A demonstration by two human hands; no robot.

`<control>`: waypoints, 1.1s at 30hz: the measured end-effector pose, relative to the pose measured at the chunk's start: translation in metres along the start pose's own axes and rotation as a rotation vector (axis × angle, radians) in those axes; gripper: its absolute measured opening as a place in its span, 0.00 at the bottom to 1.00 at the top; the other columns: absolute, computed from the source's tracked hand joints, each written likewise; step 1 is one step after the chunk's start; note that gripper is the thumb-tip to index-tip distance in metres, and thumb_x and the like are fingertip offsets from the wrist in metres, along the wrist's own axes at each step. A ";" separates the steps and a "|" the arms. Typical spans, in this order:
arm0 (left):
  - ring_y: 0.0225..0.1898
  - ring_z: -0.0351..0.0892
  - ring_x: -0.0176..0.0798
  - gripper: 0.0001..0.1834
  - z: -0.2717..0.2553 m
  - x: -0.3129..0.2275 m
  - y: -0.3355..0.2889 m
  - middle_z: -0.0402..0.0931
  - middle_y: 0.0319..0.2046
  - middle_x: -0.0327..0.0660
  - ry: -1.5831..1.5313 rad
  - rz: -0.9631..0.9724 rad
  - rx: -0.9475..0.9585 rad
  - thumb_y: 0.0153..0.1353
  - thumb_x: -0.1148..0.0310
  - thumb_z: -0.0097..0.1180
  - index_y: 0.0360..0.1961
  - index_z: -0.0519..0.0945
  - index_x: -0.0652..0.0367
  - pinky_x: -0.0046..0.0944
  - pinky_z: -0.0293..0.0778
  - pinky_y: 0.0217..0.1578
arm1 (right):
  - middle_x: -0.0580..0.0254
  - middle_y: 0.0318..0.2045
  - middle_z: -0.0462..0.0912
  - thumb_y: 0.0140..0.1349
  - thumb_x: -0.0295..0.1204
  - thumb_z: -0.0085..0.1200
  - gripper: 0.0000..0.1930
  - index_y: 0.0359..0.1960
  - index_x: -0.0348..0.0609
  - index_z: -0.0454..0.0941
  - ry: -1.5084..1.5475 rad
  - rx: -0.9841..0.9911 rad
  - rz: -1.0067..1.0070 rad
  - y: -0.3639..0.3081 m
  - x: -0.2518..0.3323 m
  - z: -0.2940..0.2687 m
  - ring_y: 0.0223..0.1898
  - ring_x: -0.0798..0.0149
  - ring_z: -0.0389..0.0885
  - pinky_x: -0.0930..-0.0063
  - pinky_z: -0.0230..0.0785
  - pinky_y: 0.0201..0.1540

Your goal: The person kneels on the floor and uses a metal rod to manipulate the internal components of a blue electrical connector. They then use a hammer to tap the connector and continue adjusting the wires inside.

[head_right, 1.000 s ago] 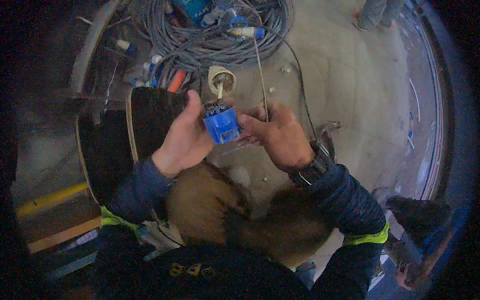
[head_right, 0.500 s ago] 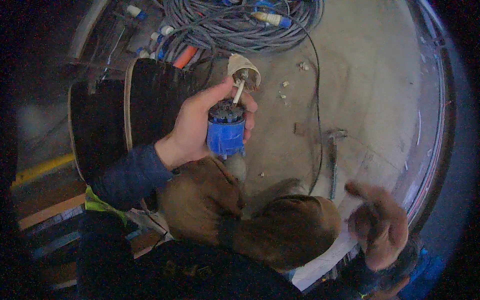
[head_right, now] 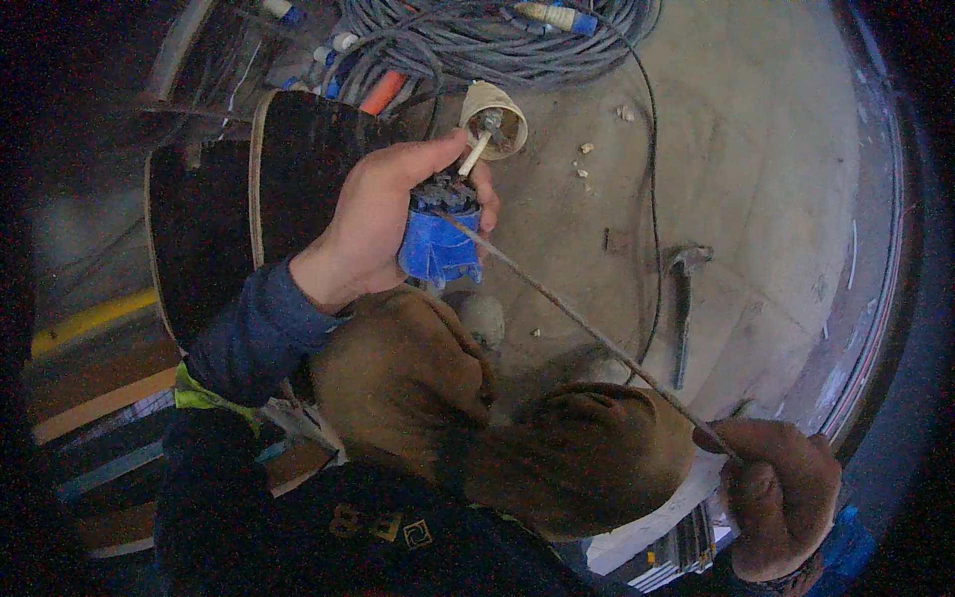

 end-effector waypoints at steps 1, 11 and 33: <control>0.26 0.79 0.38 0.24 0.000 -0.001 0.000 0.79 0.27 0.45 0.023 0.010 -0.006 0.71 0.52 0.41 0.34 0.78 0.63 0.38 0.77 0.30 | 0.55 0.28 0.82 0.69 0.42 0.46 0.20 0.42 0.33 0.78 0.004 0.028 0.021 0.003 0.003 -0.001 0.14 0.76 0.65 0.81 0.52 0.18; 0.26 0.79 0.40 0.25 0.001 0.005 -0.004 0.79 0.27 0.45 0.045 -0.138 -0.030 0.71 0.52 0.41 0.32 0.79 0.63 0.38 0.77 0.30 | 0.61 0.26 0.80 0.67 0.40 0.47 0.18 0.37 0.35 0.80 -0.356 -0.117 0.012 -0.004 0.014 -0.010 0.20 0.73 0.69 0.78 0.58 0.26; 0.30 0.79 0.39 0.24 -0.003 -0.002 0.001 0.79 0.29 0.46 -0.053 0.149 -0.060 0.72 0.53 0.37 0.33 0.76 0.62 0.40 0.77 0.34 | 0.73 0.10 0.66 0.73 0.45 0.41 0.23 0.42 0.33 0.72 0.105 -0.032 0.112 0.007 0.003 0.003 0.10 0.81 0.58 0.82 0.46 0.14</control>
Point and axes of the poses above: each hand's wrist, its own y-axis towards the middle knuckle, its own z-axis out of the palm, x = y × z, the point moved 7 cm from there along y, towards the middle knuckle
